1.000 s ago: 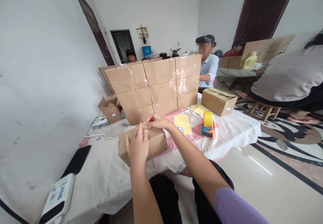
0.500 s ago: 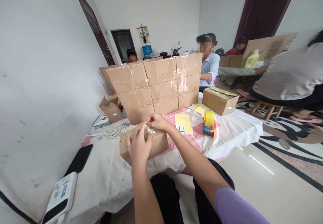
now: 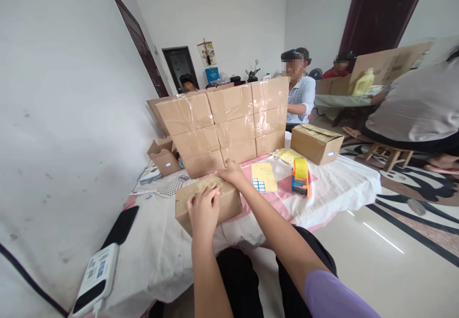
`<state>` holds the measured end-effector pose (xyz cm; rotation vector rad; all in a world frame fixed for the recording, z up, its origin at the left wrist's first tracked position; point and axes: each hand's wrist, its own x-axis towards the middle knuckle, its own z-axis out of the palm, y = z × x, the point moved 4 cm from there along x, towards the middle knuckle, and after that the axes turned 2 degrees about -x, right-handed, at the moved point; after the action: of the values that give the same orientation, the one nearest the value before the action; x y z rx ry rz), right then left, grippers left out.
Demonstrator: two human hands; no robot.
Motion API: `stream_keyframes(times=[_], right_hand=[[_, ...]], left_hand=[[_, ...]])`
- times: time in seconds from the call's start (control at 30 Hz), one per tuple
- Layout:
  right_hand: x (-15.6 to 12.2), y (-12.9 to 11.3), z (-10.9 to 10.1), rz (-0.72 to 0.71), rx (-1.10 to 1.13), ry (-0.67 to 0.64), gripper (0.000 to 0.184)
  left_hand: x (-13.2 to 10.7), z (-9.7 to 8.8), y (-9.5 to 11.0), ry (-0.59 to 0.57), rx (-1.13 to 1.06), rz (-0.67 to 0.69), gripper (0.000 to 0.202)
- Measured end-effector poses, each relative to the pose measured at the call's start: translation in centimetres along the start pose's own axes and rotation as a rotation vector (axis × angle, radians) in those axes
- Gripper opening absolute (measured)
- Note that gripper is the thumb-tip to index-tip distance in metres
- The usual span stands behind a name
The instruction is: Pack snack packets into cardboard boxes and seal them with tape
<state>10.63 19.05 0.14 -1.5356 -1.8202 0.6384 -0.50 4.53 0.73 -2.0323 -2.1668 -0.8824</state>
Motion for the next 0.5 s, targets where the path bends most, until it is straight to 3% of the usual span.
stream_keyframes(times=[0.17, 0.27, 0.5], right_hand=[[0.3, 1.4, -0.6, 0.041, 0.016, 0.111, 0.026], [0.0, 3.9, -1.5, 0.108, 0.041, 0.107, 0.018], [-1.9, 12.6, -7.2, 0.300, 0.044, 0.129, 0.040]], left_hand=[[-0.6, 0.2, -0.4, 0.021, 0.025, 0.089, 0.028], [-0.9, 0.3, -0.5, 0.081, -0.008, 0.155, 0.027], [-1.1, 0.6, 1.3, 0.148, -0.079, 0.172, 0.031]])
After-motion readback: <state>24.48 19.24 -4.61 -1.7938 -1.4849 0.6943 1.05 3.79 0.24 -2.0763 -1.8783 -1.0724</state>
